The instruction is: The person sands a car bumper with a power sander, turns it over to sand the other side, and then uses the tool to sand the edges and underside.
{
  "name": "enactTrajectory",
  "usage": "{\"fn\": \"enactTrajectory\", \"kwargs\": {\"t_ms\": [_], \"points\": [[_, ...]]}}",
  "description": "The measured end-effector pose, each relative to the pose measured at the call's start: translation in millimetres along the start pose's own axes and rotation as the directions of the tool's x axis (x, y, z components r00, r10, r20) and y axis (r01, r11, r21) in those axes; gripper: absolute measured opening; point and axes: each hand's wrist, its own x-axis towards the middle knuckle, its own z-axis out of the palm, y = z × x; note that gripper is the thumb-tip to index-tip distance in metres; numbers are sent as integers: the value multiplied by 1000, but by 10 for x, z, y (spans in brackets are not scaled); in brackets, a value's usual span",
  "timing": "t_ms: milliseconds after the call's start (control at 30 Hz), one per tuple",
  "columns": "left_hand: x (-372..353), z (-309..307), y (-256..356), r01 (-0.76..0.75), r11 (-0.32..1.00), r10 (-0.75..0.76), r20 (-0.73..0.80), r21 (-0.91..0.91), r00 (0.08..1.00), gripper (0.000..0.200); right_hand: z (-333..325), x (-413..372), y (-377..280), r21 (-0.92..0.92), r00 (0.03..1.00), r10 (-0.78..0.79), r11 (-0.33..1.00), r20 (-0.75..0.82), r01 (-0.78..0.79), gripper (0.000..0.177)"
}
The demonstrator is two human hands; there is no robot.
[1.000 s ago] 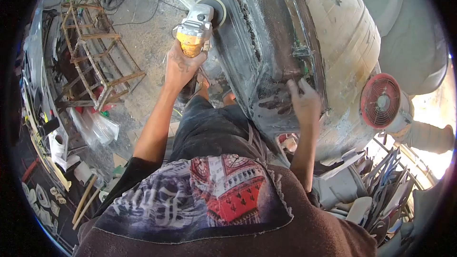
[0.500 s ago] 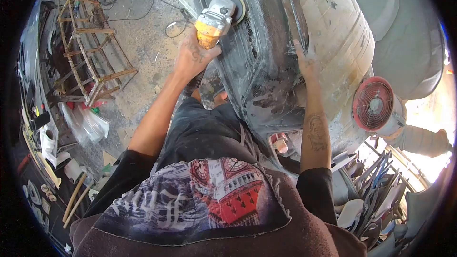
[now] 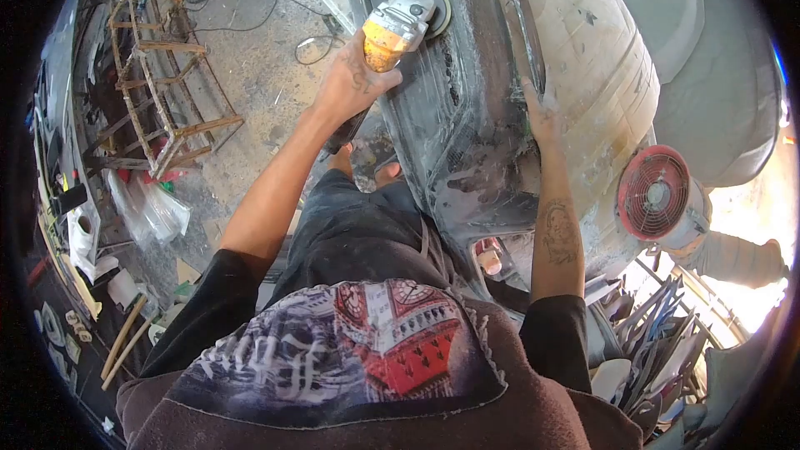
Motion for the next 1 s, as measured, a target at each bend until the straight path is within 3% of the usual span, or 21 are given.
{"fn": "enactTrajectory", "kwargs": {"t_ms": [67,167,233,667,1000], "points": [[-1,1,10,39,999,-39,35,6,999,73,-13,27,51,-7,1000,7,1000,12,-7,94],[-38,40,-25,-41,999,41,-14,5,999,68,-41,47,50,-21,996,54,998,66,-53,95],[-63,47,-40,-32,996,36,38,-85,999,70,-31,51,74,21,996,42,999,78,-44,95],[-115,80,-67,-80,996,81,16,-50,997,64,-55,64,61,35,989,73,996,130,-78,96],[-289,112,-81,-81,994,87,83,-68,993,64,-39,112,141,15,984,90,996,151,-93,94]]}}
